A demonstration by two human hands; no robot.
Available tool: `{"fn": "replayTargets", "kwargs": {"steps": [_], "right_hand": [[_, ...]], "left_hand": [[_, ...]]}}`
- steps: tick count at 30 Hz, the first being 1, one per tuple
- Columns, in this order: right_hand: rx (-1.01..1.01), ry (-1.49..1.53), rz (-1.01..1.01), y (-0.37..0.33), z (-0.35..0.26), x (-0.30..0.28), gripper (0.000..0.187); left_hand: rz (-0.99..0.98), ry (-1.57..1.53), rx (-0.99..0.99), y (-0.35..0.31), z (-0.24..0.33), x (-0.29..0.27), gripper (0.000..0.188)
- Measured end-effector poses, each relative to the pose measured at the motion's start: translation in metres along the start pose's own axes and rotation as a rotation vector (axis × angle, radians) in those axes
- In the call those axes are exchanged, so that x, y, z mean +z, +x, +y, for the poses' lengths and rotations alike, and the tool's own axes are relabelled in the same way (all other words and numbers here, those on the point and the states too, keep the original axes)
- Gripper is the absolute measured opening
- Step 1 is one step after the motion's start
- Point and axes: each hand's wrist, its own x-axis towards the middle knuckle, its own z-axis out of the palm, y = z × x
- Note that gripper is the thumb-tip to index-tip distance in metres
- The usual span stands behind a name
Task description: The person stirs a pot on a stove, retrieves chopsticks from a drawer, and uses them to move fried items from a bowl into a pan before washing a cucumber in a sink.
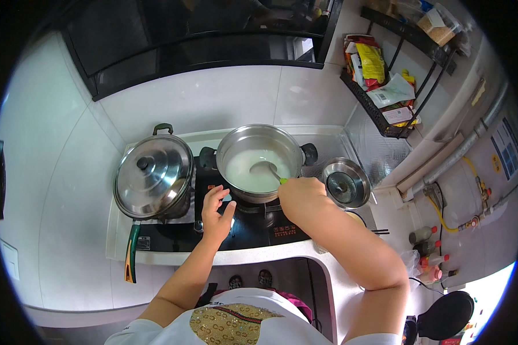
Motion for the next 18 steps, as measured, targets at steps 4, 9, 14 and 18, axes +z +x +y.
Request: {"fn": "replayTargets", "kwargs": {"steps": [4, 9, 14, 18], "right_hand": [[-0.093, -0.023, 0.021, -0.007, 0.004, -0.005, 0.013], [-0.137, -0.006, 0.136, 0.001, 0.0, 0.002, 0.012], [-0.052, -0.014, 0.187, 0.023, -0.009, 0.033, 0.013], [0.013, -0.031, 0.116, 0.039, -0.02, 0.054, 0.029]], "left_hand": [[0.007, -0.005, 0.007, 0.0, 0.0, 0.0, 0.033], [0.0, -0.001, -0.011, 0.0, -0.005, 0.0, 0.032], [0.059, -0.042, -0.022, -0.003, -0.003, 0.0, 0.028], [0.055, -0.033, -0.035, -0.008, -0.006, 0.003, 0.03]]}}
